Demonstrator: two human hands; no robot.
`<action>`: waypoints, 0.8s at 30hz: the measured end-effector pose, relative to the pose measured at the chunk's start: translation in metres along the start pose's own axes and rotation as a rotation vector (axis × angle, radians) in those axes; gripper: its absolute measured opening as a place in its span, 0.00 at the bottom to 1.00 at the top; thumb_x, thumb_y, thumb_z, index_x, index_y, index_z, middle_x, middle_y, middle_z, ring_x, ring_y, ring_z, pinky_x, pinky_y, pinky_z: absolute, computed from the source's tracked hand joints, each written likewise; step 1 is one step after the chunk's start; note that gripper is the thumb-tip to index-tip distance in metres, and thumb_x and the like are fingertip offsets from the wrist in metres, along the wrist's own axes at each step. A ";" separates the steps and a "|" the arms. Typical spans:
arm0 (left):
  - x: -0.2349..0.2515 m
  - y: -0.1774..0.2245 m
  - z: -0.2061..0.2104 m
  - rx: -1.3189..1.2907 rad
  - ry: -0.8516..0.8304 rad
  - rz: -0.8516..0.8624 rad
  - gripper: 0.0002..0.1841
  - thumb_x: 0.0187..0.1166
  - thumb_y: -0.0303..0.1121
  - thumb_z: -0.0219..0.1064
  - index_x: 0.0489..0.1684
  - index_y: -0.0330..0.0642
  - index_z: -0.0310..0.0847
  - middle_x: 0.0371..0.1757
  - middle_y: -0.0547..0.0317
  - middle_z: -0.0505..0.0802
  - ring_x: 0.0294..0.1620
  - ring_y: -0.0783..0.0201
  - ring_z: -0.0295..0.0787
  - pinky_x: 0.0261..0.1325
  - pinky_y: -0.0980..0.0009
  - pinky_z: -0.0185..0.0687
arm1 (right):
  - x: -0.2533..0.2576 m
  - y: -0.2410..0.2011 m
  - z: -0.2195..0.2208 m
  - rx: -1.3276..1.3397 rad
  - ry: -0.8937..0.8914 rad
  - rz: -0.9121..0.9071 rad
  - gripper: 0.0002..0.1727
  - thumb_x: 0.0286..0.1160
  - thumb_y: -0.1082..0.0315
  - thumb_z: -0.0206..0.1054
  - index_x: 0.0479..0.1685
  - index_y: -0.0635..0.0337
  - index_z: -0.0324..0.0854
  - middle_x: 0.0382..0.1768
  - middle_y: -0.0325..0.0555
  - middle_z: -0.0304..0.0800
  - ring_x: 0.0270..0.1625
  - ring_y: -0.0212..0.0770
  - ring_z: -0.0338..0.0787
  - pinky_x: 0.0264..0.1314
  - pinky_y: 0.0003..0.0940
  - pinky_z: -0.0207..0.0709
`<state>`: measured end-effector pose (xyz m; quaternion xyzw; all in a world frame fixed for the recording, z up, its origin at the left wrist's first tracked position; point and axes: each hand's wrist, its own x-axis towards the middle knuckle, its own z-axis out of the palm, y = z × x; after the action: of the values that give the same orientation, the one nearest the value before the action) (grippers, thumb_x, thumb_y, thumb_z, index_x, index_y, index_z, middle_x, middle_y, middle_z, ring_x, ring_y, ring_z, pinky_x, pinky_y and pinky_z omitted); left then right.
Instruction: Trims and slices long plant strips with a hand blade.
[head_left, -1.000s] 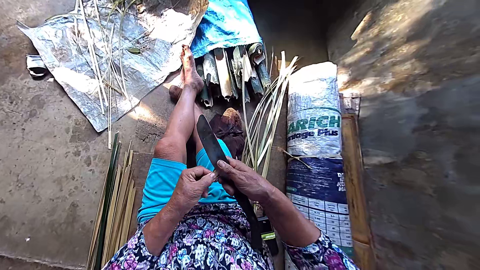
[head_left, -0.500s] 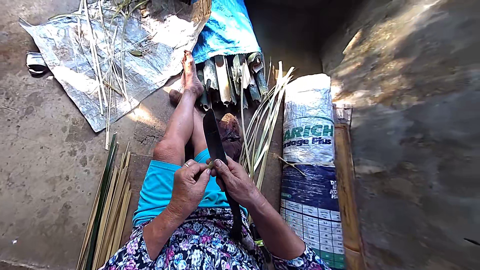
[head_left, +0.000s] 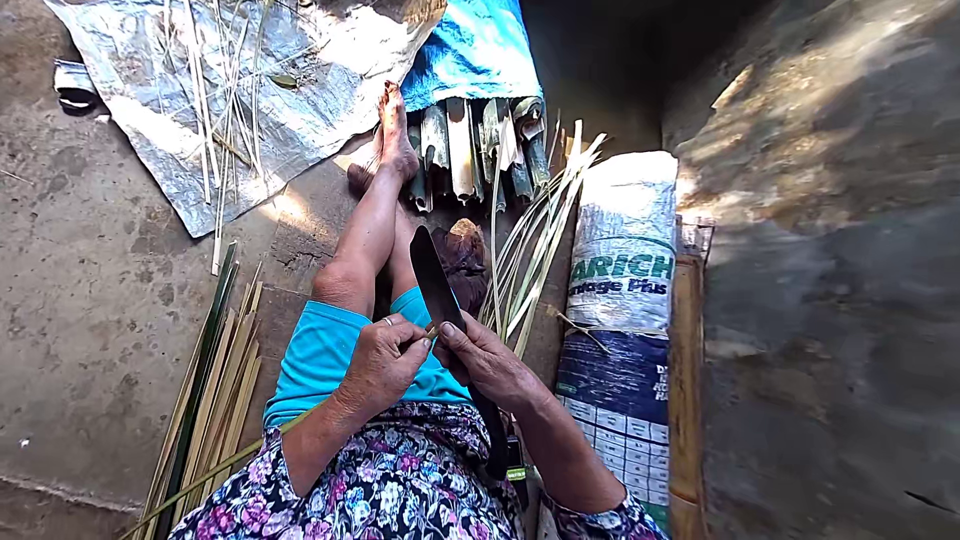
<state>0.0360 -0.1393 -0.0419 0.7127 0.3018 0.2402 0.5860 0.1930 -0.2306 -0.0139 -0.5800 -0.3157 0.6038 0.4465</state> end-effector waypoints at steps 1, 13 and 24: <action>0.000 0.001 -0.001 -0.019 -0.022 -0.021 0.08 0.74 0.27 0.67 0.31 0.33 0.91 0.30 0.61 0.87 0.32 0.83 0.78 0.37 0.89 0.72 | -0.001 0.001 -0.002 0.025 -0.025 0.006 0.12 0.93 0.62 0.44 0.54 0.54 0.71 0.23 0.25 0.74 0.19 0.19 0.68 0.21 0.13 0.63; -0.005 0.007 -0.002 -0.150 -0.164 -0.152 0.07 0.75 0.26 0.68 0.30 0.34 0.90 0.31 0.64 0.85 0.27 0.85 0.78 0.32 0.90 0.74 | -0.010 0.005 -0.009 0.053 -0.080 0.026 0.10 0.94 0.61 0.45 0.54 0.52 0.70 0.28 0.27 0.84 0.19 0.17 0.71 0.20 0.11 0.64; -0.007 0.003 0.002 -0.202 -0.167 -0.276 0.06 0.75 0.24 0.68 0.30 0.34 0.89 0.32 0.63 0.86 0.25 0.83 0.79 0.30 0.88 0.77 | -0.001 0.017 -0.016 0.084 -0.147 0.067 0.10 0.93 0.60 0.46 0.51 0.53 0.70 0.26 0.29 0.86 0.18 0.18 0.75 0.20 0.11 0.65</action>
<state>0.0328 -0.1462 -0.0392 0.6195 0.3212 0.1264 0.7050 0.2053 -0.2407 -0.0302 -0.5252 -0.3024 0.6720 0.4255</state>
